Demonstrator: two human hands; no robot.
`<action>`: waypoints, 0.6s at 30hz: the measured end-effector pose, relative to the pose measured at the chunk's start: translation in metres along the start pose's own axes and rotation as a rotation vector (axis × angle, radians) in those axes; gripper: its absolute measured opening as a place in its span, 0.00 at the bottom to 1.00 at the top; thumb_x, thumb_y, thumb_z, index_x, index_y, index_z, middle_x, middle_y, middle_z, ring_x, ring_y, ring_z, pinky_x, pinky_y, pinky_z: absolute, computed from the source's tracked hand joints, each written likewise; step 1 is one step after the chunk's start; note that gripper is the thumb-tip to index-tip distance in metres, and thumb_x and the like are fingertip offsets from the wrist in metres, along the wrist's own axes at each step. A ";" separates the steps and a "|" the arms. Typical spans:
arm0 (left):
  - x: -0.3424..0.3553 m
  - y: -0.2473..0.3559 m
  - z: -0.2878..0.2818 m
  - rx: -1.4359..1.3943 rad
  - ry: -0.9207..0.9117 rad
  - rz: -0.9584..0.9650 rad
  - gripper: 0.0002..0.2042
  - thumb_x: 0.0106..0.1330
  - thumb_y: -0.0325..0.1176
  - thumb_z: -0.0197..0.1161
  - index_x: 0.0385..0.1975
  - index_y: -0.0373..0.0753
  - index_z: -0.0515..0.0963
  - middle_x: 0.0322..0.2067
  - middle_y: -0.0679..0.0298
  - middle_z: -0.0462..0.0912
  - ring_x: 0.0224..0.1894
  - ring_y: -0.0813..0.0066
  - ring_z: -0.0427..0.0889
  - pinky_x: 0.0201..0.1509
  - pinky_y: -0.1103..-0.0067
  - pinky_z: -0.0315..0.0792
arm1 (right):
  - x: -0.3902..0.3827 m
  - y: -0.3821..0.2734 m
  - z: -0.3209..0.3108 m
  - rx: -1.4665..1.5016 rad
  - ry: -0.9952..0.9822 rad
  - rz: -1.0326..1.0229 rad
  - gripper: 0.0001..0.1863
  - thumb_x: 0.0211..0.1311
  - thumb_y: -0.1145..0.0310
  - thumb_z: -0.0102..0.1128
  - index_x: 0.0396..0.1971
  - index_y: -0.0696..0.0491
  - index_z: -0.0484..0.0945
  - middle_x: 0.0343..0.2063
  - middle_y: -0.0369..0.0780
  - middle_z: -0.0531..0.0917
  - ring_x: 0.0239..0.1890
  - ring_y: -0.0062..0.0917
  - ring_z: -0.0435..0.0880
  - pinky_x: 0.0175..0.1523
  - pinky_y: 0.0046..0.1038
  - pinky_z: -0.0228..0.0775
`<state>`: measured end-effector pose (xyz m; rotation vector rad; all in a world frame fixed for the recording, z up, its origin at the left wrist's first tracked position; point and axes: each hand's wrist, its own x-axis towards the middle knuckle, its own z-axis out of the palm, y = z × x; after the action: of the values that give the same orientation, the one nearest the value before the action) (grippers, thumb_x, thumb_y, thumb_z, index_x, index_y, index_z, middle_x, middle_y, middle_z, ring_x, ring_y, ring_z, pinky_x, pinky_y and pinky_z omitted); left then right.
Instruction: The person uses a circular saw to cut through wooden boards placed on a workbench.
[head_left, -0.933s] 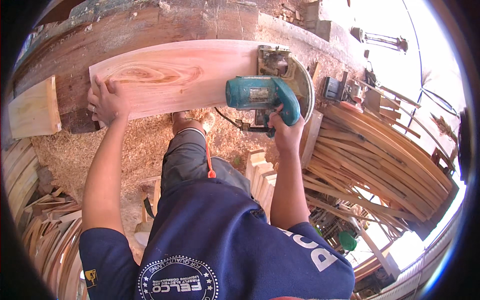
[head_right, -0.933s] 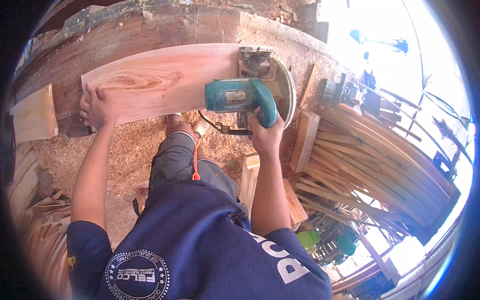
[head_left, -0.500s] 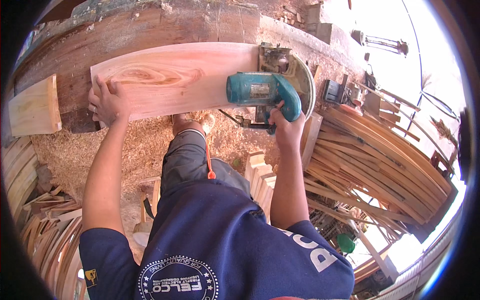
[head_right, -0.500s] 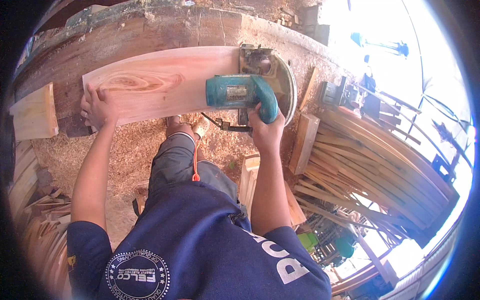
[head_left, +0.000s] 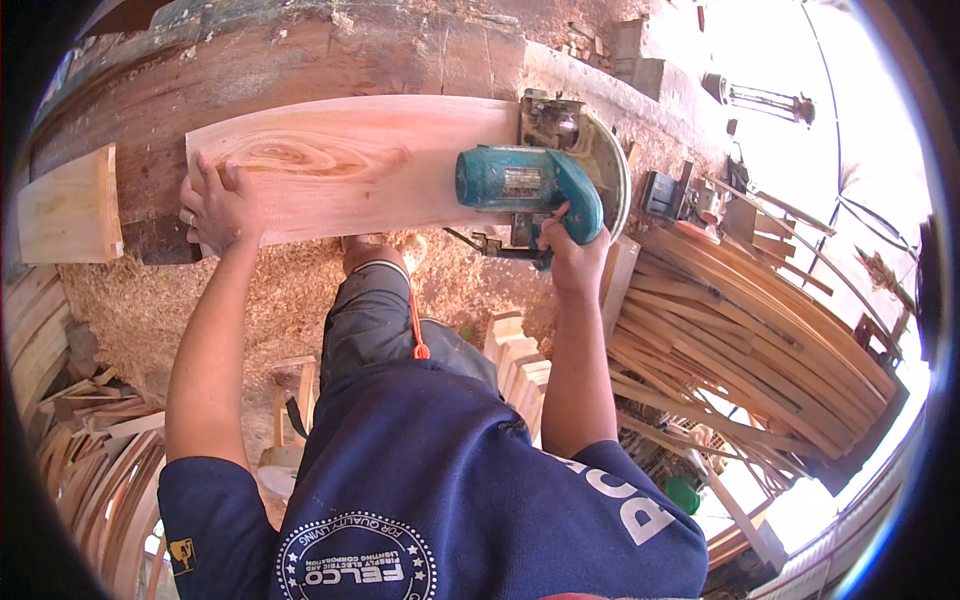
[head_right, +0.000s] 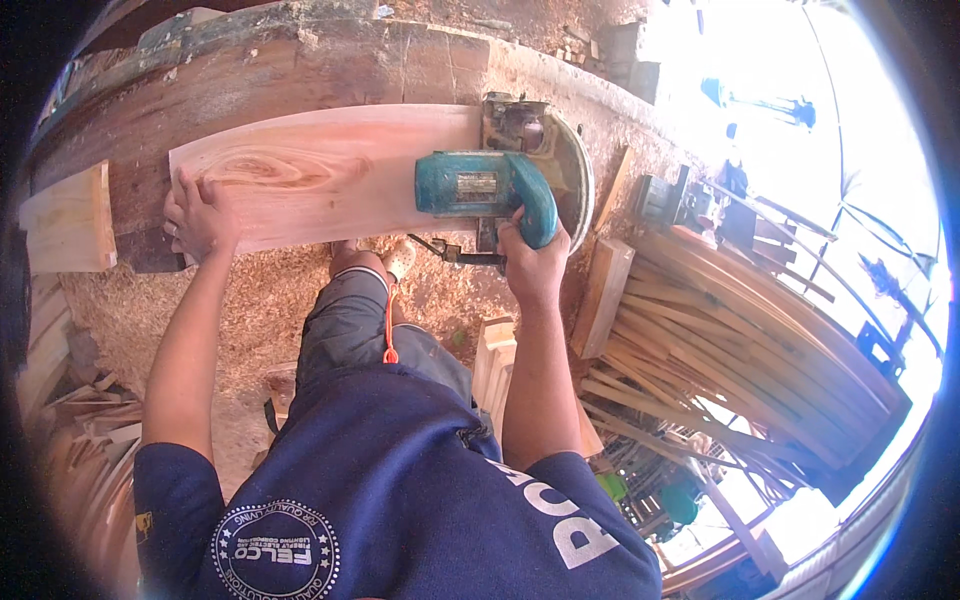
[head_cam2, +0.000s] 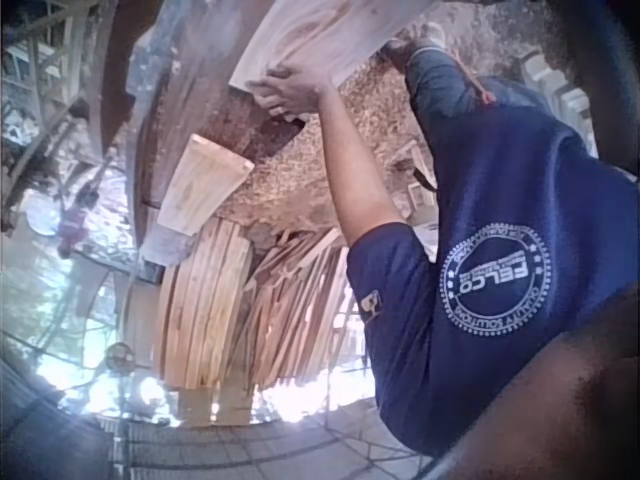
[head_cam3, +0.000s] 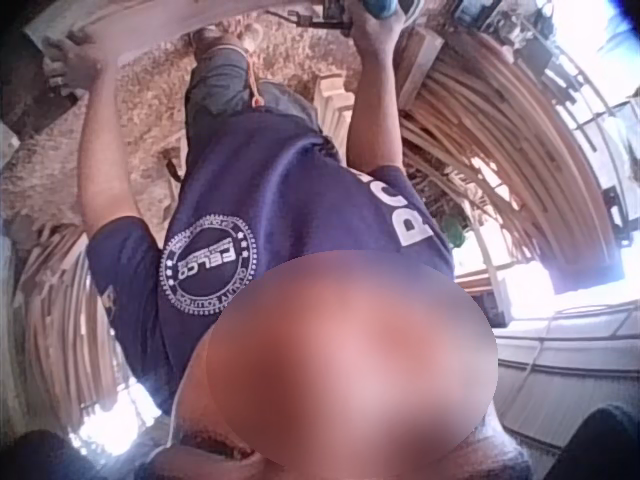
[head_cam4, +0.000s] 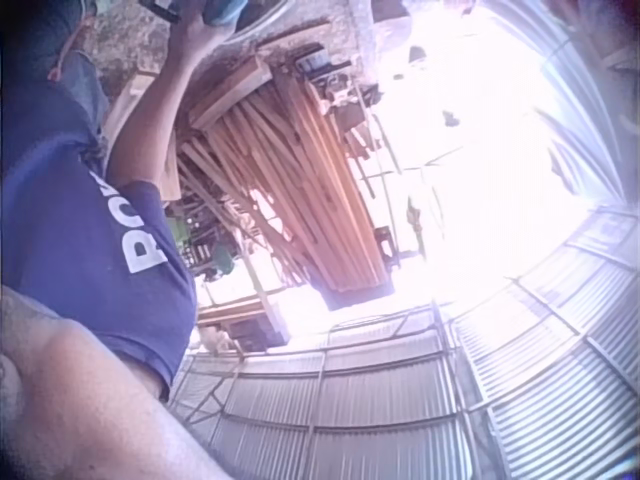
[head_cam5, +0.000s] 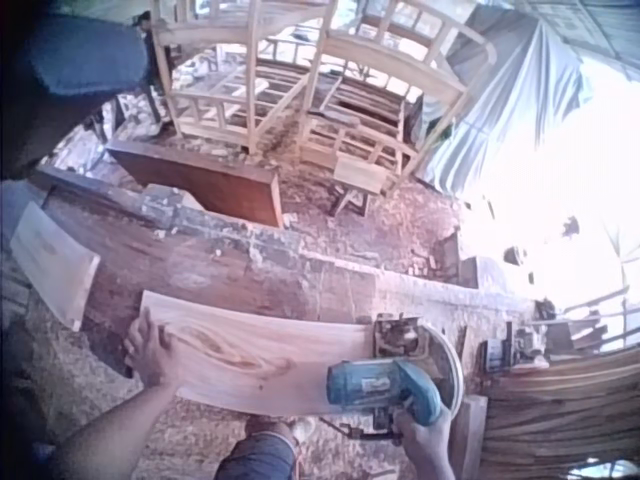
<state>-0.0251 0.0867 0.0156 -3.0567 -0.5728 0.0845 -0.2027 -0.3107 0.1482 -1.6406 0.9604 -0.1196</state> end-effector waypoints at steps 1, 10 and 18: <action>0.000 -0.001 -0.001 0.001 0.001 -0.003 0.33 0.74 0.62 0.49 0.77 0.62 0.61 0.74 0.58 0.58 0.70 0.48 0.62 0.65 0.45 0.64 | 0.000 -0.001 0.001 0.006 -0.003 -0.001 0.06 0.57 0.77 0.66 0.33 0.54 0.78 0.21 0.32 0.79 0.23 0.16 0.78 0.29 0.22 0.69; 0.000 -0.001 0.004 0.012 0.015 0.009 0.33 0.74 0.62 0.48 0.77 0.62 0.60 0.74 0.58 0.58 0.69 0.47 0.63 0.66 0.45 0.64 | 0.006 -0.005 0.002 0.016 -0.002 -0.007 0.06 0.56 0.77 0.66 0.32 0.55 0.78 0.21 0.32 0.79 0.23 0.17 0.78 0.30 0.23 0.70; 0.000 0.001 0.000 0.000 -0.023 0.000 0.32 0.74 0.61 0.48 0.77 0.61 0.60 0.74 0.58 0.57 0.70 0.46 0.62 0.67 0.44 0.63 | 0.013 -0.008 0.004 0.013 -0.006 -0.012 0.07 0.56 0.77 0.65 0.34 0.55 0.78 0.22 0.33 0.79 0.22 0.17 0.78 0.30 0.23 0.70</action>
<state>-0.0243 0.0860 0.0154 -3.0594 -0.5738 0.1198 -0.1882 -0.3159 0.1486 -1.6338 0.9430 -0.1292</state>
